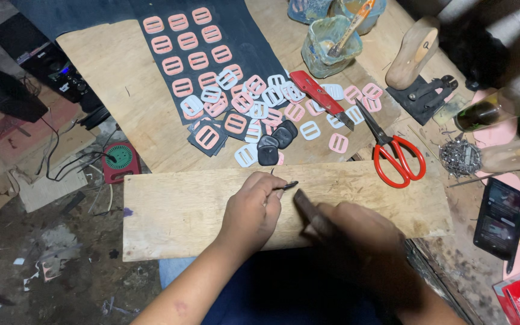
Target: The person uses a curved metal tool to press and shape small rectangular shoe parts on a wooden board. They repeatedly pick up parts, press them with the tool, and place them back on the table. A brush is used to apply a substance to one part before it is set aside.
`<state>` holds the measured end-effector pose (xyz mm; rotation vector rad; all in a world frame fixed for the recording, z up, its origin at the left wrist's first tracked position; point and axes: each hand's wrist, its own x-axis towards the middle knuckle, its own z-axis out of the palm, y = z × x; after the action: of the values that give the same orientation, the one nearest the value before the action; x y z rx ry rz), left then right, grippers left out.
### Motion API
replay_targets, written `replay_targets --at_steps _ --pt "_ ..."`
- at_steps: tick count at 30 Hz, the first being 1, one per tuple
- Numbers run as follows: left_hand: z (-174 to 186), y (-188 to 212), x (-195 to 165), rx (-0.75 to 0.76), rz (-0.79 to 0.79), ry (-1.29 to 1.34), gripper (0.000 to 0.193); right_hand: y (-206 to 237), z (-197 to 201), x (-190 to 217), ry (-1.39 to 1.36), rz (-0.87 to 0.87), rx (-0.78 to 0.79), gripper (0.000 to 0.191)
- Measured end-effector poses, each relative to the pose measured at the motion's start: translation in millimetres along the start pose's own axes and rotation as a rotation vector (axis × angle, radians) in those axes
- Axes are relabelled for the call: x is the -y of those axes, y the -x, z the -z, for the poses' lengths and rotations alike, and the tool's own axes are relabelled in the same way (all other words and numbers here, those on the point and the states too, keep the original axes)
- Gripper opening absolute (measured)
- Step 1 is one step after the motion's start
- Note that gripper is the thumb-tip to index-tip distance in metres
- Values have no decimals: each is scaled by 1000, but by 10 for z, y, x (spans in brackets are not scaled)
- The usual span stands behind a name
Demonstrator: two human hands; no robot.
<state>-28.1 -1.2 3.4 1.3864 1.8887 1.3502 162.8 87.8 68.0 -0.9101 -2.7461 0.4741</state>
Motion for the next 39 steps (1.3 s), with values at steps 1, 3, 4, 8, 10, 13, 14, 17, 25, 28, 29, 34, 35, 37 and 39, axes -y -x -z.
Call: replay_targets --at_steps 1,3,4,8,10,13,14,17,25,28,29,34,35,37,39 --pt "-1 5 7 12 -88 -68 19 -16 43 -21 -4 -14 -61 24" --pt "-10 2 30 35 -265 -204 22 -61 120 -64 -12 -42 -184 33" --pt "-16 8 40 22 -306 -250 24 -92 155 -87 -40 -36 -194 32" --pt "-56 47 70 -21 -353 -310 24 -190 227 -129 -193 -48 -109 29" --pt "-65 45 86 -20 -343 -310 19 -221 197 -94 -290 -178 -1 29" --pt "-69 36 96 10 -344 -334 12 -252 109 -11 -359 -253 40 29" --pt "-65 34 99 12 -340 -335 12 -269 63 24 -329 -82 -42 28" --pt "-72 34 93 -8 -348 -332 14 -284 0 78 -227 -68 81 26" --pt "-73 18 128 -9 -316 -302 17 -211 76 47 -253 35 43 29" --pt "-80 37 136 -2 -309 -311 15 -222 35 69 -259 52 -19 30" --pt "-85 45 137 -9 -313 -310 15 -236 12 76 -253 7 48 31" --pt "-77 46 145 -6 -320 -296 18 -192 -12 107 -372 -49 73 29" --pt "-72 48 141 -4 -323 -292 18 -192 -2 90 -331 -69 108 30" --pt "-61 39 129 0 -331 -290 17 -179 11 79 -322 -124 104 32" --pt "-49 33 109 8 -330 -293 16 -149 13 91 -390 -196 33 35"
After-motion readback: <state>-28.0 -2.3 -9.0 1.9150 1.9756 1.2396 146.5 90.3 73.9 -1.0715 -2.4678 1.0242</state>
